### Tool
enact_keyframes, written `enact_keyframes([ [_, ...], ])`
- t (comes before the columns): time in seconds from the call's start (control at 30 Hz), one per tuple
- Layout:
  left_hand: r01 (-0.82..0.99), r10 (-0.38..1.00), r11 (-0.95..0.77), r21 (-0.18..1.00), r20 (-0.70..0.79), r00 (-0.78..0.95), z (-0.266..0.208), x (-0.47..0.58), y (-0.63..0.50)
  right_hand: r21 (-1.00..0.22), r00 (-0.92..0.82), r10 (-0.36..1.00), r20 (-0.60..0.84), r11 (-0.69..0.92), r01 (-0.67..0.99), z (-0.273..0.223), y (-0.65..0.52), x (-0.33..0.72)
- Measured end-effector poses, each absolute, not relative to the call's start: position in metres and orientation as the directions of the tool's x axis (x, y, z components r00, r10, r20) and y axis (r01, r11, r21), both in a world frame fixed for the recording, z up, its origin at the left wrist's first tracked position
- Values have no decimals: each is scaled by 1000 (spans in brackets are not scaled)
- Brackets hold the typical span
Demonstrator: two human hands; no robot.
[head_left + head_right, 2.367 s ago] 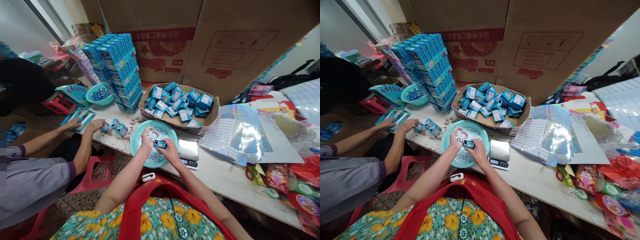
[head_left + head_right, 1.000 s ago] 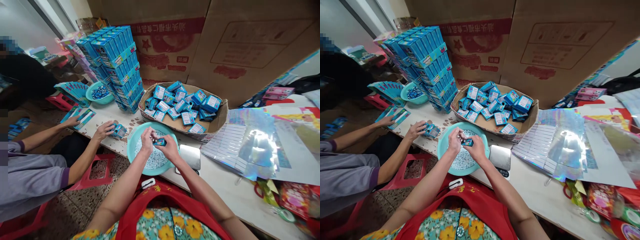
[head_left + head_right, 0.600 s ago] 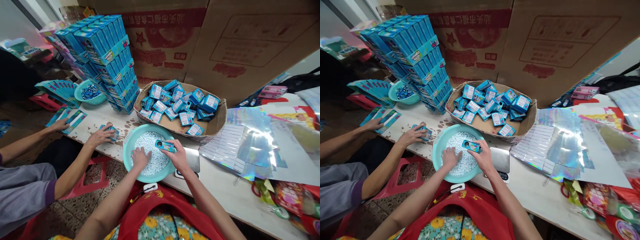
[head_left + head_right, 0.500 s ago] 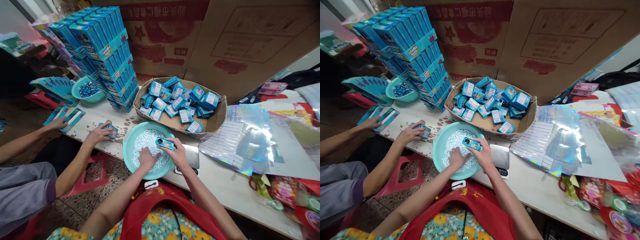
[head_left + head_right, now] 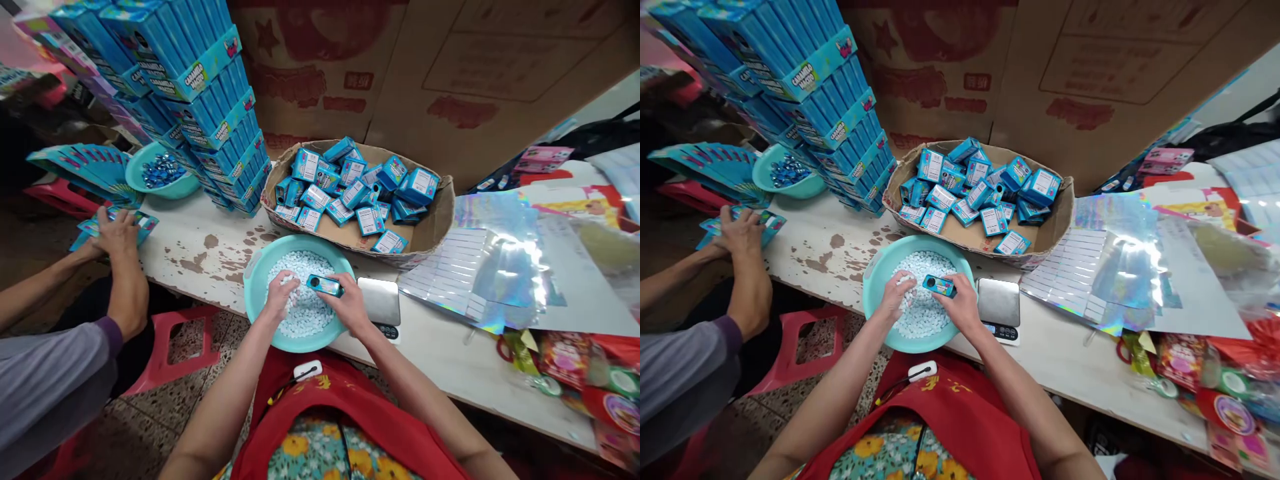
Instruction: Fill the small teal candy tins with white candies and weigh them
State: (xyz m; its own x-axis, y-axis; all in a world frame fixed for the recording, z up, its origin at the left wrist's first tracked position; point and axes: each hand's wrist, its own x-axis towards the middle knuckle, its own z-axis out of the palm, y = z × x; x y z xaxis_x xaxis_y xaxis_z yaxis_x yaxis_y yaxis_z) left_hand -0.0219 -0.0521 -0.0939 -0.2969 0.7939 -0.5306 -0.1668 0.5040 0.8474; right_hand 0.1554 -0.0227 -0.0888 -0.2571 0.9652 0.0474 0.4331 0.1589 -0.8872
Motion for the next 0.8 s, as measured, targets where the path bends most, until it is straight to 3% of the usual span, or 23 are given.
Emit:
enact_keyframes([
  [0.1,-499,851,209,841,-408,-332,-65,-19,-41,-853,-346,938,41,213,476,-97,-27,146],
  [0.3,-630,813,-51,775,-334,-476,-52,-6,-23,-849,-371,927,48,233,474,-86,-31,130],
  [0.5,-639,778,-33,768,-381,-499,-54,-7,-11,-848,-329,944,13,185,497,-78,-19,130],
  [0.8,-505,803,-27,863,-282,-525,-54,6,1,-863,-335,942,-31,144,484,-75,-9,137],
])
